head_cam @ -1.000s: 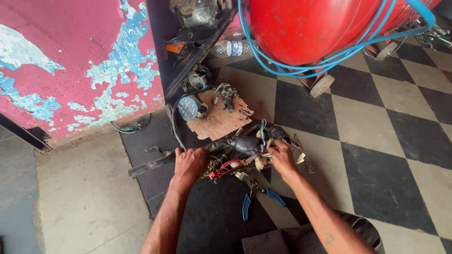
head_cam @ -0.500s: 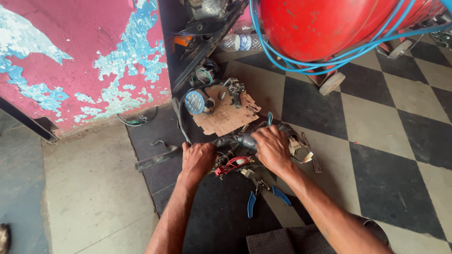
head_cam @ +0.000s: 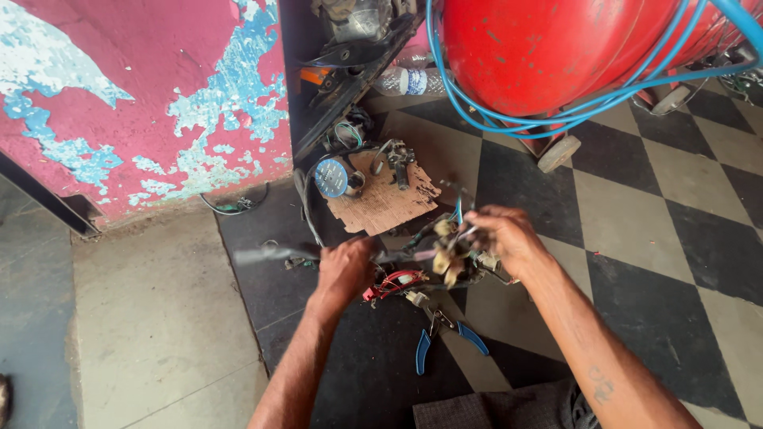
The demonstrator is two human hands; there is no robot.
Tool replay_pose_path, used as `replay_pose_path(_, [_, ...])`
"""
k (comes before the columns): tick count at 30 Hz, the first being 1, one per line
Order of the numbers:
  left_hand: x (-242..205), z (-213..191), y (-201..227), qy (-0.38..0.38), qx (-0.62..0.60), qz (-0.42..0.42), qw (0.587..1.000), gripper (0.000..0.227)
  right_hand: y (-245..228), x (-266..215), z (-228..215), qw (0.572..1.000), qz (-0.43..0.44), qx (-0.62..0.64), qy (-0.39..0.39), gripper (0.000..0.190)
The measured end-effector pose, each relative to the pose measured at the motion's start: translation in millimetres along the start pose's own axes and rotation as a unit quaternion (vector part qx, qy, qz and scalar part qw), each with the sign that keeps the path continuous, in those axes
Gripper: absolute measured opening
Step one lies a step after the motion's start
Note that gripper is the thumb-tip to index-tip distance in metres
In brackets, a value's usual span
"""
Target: The person repairs a wiring harness by cutting, stripping, and connecting wires using pliers.
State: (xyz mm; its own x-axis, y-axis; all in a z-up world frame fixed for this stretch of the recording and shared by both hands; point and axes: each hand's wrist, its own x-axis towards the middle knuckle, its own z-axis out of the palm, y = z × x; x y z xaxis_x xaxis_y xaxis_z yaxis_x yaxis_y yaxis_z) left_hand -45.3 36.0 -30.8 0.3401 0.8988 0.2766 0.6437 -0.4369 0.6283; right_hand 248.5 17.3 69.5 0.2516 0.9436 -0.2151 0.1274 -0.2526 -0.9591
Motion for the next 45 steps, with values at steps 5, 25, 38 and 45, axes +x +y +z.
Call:
replay_pose_path(5, [10.8, -13.2, 72.1, -0.065, -0.331, -0.017, 0.941, 0.045, 2.4, -23.1, 17.7, 0.983, 0.026, 0.11, -0.144, 0.014])
replay_pose_path(25, [2.1, 32.1, 69.1, -0.004, -0.235, 0.025, 0.972, 0.034, -8.3, -8.3, 15.6, 0.993, 0.042, 0.066, -0.088, 0.014])
replay_pose_path(38, [28.5, 72.4, 123.1, -0.088, -0.021, -0.004, 0.996, 0.036, 23.3, -44.2, 24.7, 0.984, 0.097, 0.147, 0.032, 0.007])
replay_pose_path(45, [38.7, 99.6, 114.0, 0.005, 0.001, 0.026, 1.0, 0.026, 85.9, -45.6, 6.8, 0.885, 0.141, 0.442, 0.043, 0.011])
